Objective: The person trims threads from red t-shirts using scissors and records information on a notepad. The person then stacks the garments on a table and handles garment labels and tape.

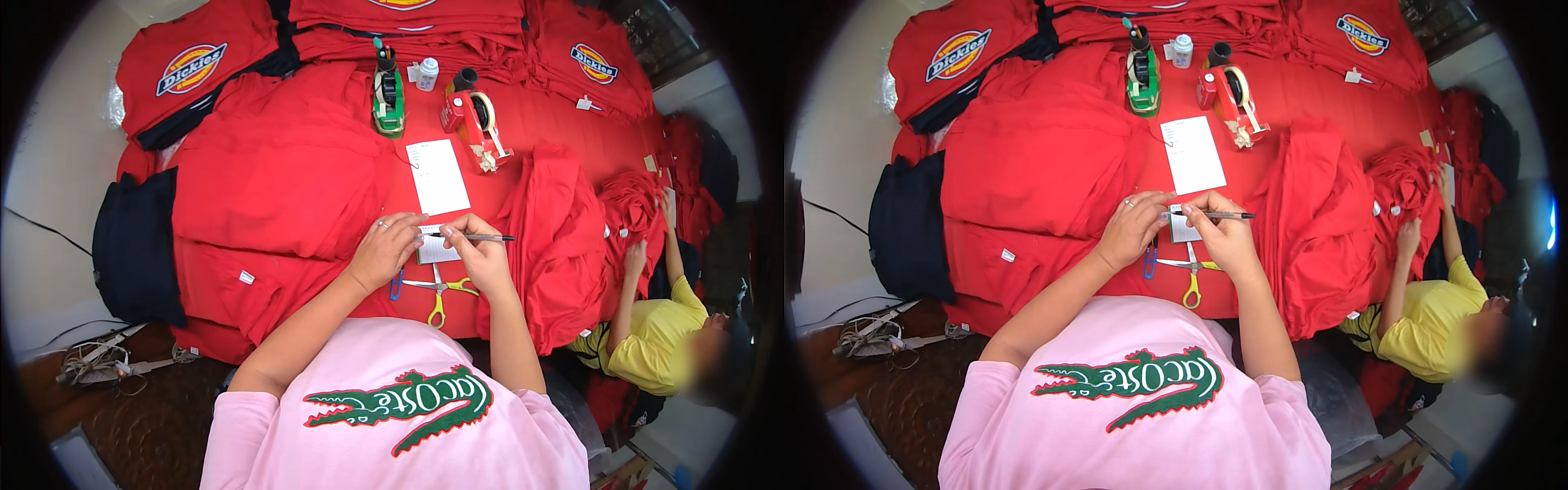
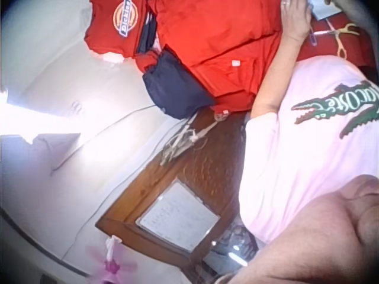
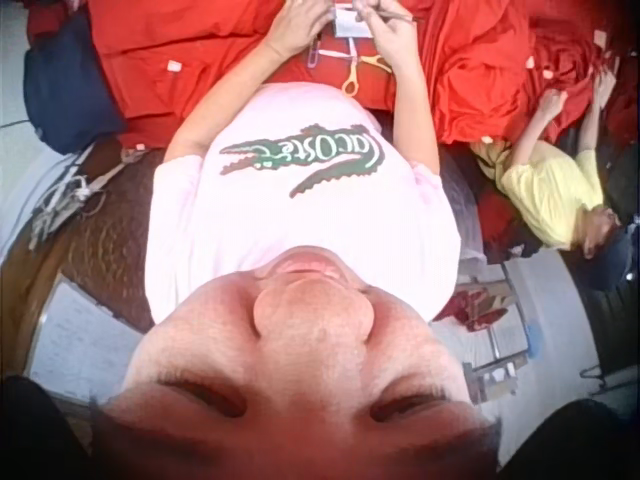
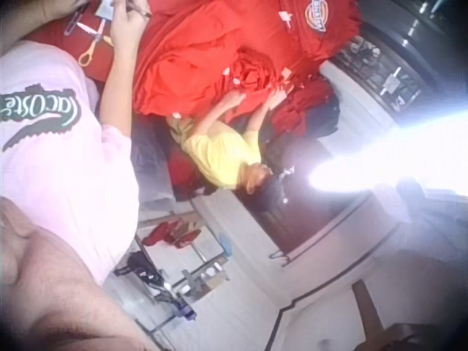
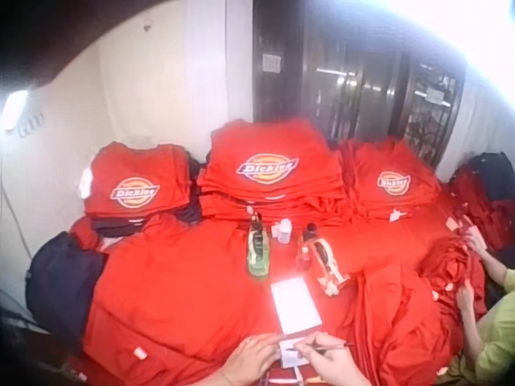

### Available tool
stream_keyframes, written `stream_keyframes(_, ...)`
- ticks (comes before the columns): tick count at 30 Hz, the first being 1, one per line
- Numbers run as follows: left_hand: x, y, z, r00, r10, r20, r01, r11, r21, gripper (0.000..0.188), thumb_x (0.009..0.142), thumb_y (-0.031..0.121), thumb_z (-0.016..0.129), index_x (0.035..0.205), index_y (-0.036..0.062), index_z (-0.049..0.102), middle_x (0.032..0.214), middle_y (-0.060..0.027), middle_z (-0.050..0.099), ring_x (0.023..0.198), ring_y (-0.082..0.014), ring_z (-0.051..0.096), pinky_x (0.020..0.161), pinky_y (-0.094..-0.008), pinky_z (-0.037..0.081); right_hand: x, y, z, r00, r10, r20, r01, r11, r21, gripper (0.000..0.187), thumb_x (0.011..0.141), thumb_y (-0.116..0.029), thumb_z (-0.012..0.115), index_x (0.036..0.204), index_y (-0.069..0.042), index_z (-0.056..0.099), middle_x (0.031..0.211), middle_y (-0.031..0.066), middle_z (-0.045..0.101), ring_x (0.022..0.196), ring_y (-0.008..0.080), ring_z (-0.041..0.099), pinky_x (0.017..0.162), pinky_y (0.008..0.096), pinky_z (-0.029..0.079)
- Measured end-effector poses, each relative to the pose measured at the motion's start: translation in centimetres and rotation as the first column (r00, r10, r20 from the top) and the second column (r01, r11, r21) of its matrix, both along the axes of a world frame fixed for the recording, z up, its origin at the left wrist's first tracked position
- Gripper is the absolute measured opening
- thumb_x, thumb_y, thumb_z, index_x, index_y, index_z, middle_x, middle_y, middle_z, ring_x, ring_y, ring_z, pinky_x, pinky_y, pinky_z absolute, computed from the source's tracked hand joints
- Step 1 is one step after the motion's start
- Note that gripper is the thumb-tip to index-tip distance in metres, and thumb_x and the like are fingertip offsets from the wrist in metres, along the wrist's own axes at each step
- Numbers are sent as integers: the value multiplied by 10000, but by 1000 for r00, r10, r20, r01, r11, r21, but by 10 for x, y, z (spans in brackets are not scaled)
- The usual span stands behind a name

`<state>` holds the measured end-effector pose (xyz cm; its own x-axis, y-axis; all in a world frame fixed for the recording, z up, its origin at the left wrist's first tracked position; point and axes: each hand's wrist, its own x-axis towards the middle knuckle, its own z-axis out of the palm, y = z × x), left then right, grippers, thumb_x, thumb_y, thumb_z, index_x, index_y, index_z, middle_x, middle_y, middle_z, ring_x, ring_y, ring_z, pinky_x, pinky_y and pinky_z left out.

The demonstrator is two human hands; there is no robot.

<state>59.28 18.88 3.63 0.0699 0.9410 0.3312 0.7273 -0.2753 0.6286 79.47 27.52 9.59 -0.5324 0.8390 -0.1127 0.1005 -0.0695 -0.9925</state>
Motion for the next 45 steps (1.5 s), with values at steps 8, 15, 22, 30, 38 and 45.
stream_keyframes(8,-6,-14,8,999,50,-1,-50,998,44,198,1000,163,652,1154,39,661,1352,-92,672,1256,-313,601,1078,-476,447,-11,-6,4,993,111,47,-112,994,1,119,1040,-132,687,995,-23,704,811,-13,664,741,31,524,653,226,403)
stream_keyframes(15,-6,-27,7,1000,28,8,-27,993,-116,142,990,173,674,1012,38,638,898,-150,677,904,-373,649,902,-478,501,-36,-21,-18,983,185,-6,-183,977,111,346,1130,-244,515,1372,-57,678,955,56,581,931,142,560,864,308,479)
stream_keyframes(22,-17,-41,-4,999,45,23,-41,989,-145,113,1010,147,639,1000,37,660,897,-169,715,869,-385,686,823,-495,526,-41,-12,-31,886,455,94,-459,888,33,389,1095,-262,609,1431,-72,653,961,67,603,918,174,593,864,325,507)
stream_keyframes(30,-41,-34,21,939,253,232,-176,935,-308,208,1086,151,544,1144,-1,673,885,-133,765,876,-316,731,821,-434,549,28,-1,-25,913,-217,347,53,903,426,820,907,-173,799,1615,-89,394,803,70,612,646,212,607,606,384,495)
stream_keyframes(38,-12,-58,-4,809,289,512,-26,887,-461,344,1158,181,432,1320,-60,618,940,-119,770,884,-176,729,876,-320,569,192,-10,-63,282,-870,406,255,475,842,827,1026,-352,649,1650,15,249,1655,285,306,1492,439,347,1218,539,283)
stream_keyframes(45,-4,-61,-3,824,239,514,66,861,-505,352,1142,195,487,1300,-73,651,1071,-132,760,999,-173,699,931,-323,547,191,-21,-88,265,-770,581,198,633,748,890,1037,-492,595,1660,25,226,1732,305,136,1609,448,165,1288,560,158)
